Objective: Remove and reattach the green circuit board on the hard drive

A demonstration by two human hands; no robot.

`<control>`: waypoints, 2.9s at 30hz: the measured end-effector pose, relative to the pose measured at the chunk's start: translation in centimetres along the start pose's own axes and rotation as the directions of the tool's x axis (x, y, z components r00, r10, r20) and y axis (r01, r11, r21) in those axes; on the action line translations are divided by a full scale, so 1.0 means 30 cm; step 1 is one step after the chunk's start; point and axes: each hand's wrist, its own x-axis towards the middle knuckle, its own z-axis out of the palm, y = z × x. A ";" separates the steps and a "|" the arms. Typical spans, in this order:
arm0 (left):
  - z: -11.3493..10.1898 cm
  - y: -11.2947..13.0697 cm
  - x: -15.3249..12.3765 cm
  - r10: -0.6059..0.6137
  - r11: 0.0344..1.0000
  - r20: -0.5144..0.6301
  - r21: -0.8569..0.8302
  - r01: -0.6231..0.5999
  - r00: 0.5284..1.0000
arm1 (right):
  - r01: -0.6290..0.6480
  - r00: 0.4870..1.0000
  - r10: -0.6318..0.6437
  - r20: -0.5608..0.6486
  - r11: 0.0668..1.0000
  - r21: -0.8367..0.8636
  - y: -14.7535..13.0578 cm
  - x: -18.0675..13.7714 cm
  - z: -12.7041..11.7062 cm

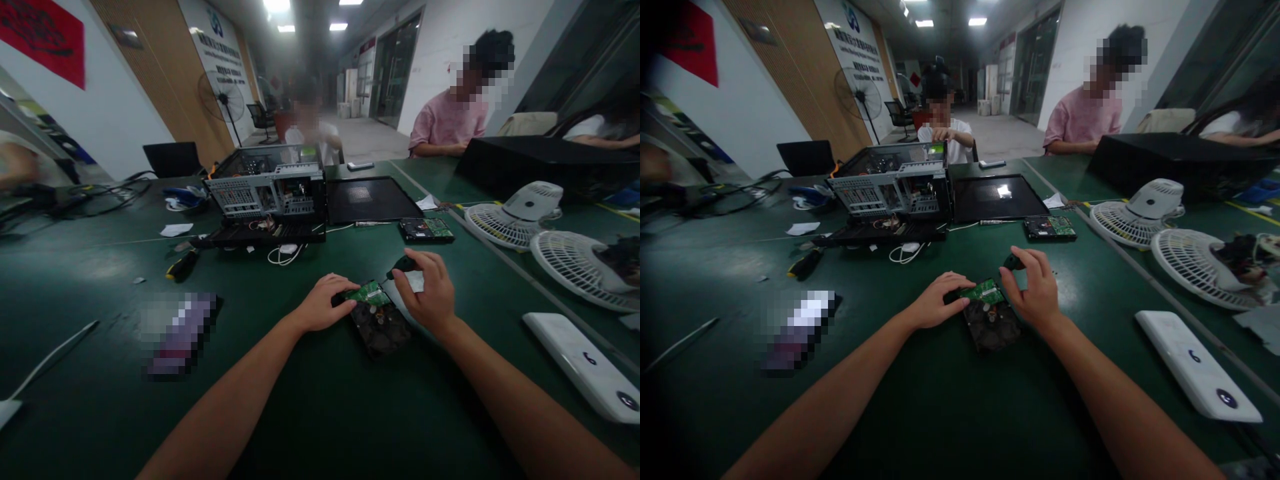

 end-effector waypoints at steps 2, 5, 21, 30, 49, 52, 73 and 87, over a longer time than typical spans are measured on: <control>0.000 -0.001 0.000 -0.005 1.000 0.000 -0.002 0.005 1.000 | -0.044 0.999 0.041 0.033 0.996 0.072 -0.004 -0.005 0.003; 0.001 -0.003 0.000 -0.006 1.000 0.004 -0.007 0.006 1.000 | -0.135 0.991 0.130 0.044 0.980 0.147 -0.003 -0.010 0.009; 0.008 0.003 0.003 -0.118 0.990 -0.149 -0.097 0.104 0.982 | -0.434 0.899 0.437 0.007 0.892 0.123 0.025 0.035 -0.030; 0.026 -0.001 0.005 -0.211 0.977 -0.363 -0.066 0.200 0.908 | -0.909 0.105 0.406 0.908 0.410 -0.078 0.110 0.026 -0.046; 0.030 -0.009 0.004 -0.151 0.987 -0.326 -0.108 0.122 0.933 | -0.924 0.139 0.438 0.888 0.380 -0.043 0.077 0.010 -0.009; 0.030 -0.022 0.007 -0.158 0.984 -0.341 -0.136 0.117 0.927 | -0.946 0.145 0.417 0.897 0.324 0.002 0.079 0.004 -0.007; 0.037 -0.037 0.007 -0.298 0.909 -0.231 -0.366 0.202 0.926 | -0.386 0.458 0.803 0.381 0.566 -0.728 0.411 0.028 -0.134; 0.035 -0.024 0.009 -0.252 0.916 -0.224 -0.369 0.157 0.941 | -0.315 0.461 0.780 0.424 0.590 -0.744 0.375 0.023 -0.109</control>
